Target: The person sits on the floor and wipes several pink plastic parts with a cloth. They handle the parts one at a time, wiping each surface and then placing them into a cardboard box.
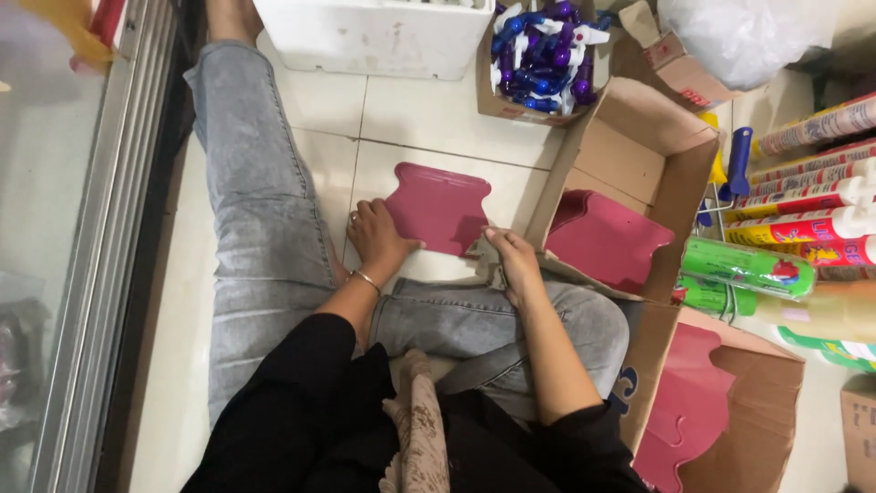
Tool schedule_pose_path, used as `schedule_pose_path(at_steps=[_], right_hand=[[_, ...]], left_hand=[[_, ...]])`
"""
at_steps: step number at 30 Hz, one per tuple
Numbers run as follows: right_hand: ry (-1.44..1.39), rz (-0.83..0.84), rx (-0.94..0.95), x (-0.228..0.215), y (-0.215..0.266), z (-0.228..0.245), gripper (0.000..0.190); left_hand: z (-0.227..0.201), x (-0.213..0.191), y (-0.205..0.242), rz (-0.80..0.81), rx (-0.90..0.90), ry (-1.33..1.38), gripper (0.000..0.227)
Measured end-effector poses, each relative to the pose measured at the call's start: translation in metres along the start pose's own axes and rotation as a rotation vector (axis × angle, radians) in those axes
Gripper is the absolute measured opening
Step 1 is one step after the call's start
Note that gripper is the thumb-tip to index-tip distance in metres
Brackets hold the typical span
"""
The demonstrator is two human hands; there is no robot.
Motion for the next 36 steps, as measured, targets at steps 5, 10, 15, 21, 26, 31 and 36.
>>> schedule_pose_path(at_steps=[5, 10, 15, 21, 26, 31, 36], right_hand=[[0.024, -0.002, -0.006, 0.001, 0.001, 0.002, 0.031], [0.051, 0.010, -0.004, -0.003, -0.004, -0.003, 0.030], [0.019, 0.010, -0.028, 0.001, 0.001, 0.002, 0.026], [0.056, 0.014, -0.007, 0.003, -0.002, 0.000, 0.028], [0.040, 0.012, -0.024, 0.003, -0.006, -0.004, 0.028], [0.087, 0.020, -0.018, 0.000, -0.013, -0.011, 0.030], [0.118, 0.027, -0.015, 0.002, -0.009, -0.008, 0.034]], left_hand=[[0.023, 0.010, -0.027, -0.005, -0.060, 0.083, 0.082], [0.022, 0.001, -0.020, -0.019, -0.055, 0.126, 0.074], [-0.024, -0.021, 0.006, 0.095, 0.045, 0.084, 0.103], [-0.026, 0.011, -0.018, 0.114, 0.173, -0.196, 0.097], [-0.023, 0.023, -0.037, 0.084, 0.190, -0.226, 0.091], [-0.030, 0.021, -0.043, 0.080, 0.140, -0.303, 0.088], [-0.022, 0.061, -0.061, 0.153, 0.163, -0.490, 0.097]])
Point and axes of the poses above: each hand's wrist, its own y-axis away from the middle knuckle, its own x-axis out of the palm, z = x × y, the point moved 9 cm from there along -y, towards the middle knuckle, and after that the axes turned 12 degrees about z, right-handed, at the moved point
